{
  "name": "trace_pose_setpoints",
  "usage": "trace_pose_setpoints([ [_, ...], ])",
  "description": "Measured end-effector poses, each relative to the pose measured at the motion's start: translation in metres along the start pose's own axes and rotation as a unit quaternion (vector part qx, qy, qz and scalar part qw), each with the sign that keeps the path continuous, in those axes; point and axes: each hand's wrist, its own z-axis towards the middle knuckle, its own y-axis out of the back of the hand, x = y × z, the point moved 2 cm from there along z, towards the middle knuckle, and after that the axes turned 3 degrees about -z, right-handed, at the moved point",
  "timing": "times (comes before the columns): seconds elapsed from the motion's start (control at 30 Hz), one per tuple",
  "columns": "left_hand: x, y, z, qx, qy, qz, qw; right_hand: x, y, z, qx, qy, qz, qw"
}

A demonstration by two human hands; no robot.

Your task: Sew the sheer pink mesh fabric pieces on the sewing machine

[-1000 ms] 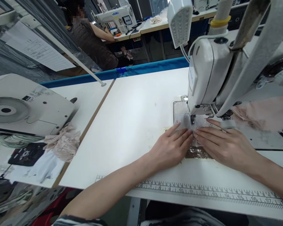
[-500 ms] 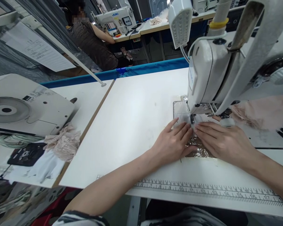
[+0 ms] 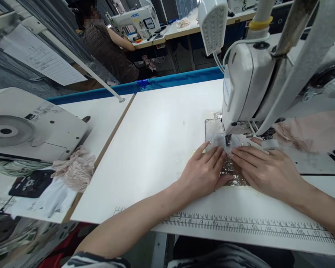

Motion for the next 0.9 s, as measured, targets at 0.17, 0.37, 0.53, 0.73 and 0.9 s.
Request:
trace_pose_setpoints([
  [0.17,0.003,-0.004,0.002,-0.005,0.012,-0.004,1.000,-0.002,-0.005,0.000,0.015,-0.006,-0.022,1.000],
  [0.37,0.007,-0.007,0.006,0.021,0.031,-0.017,0.999,-0.007,-0.008,0.004,0.026,-0.020,-0.015,0.999],
  [0.53,0.013,-0.010,0.010,0.028,0.036,-0.020,0.999,-0.010,-0.011,0.005,0.056,-0.078,0.057,0.994],
  [0.73,0.019,-0.015,0.014,0.023,0.050,-0.031,0.998,-0.012,-0.010,0.004,0.052,-0.043,-0.018,0.998],
  [0.9,0.025,-0.016,0.016,0.025,0.063,-0.031,0.997,-0.015,-0.007,0.003,0.026,-0.030,-0.034,0.999],
])
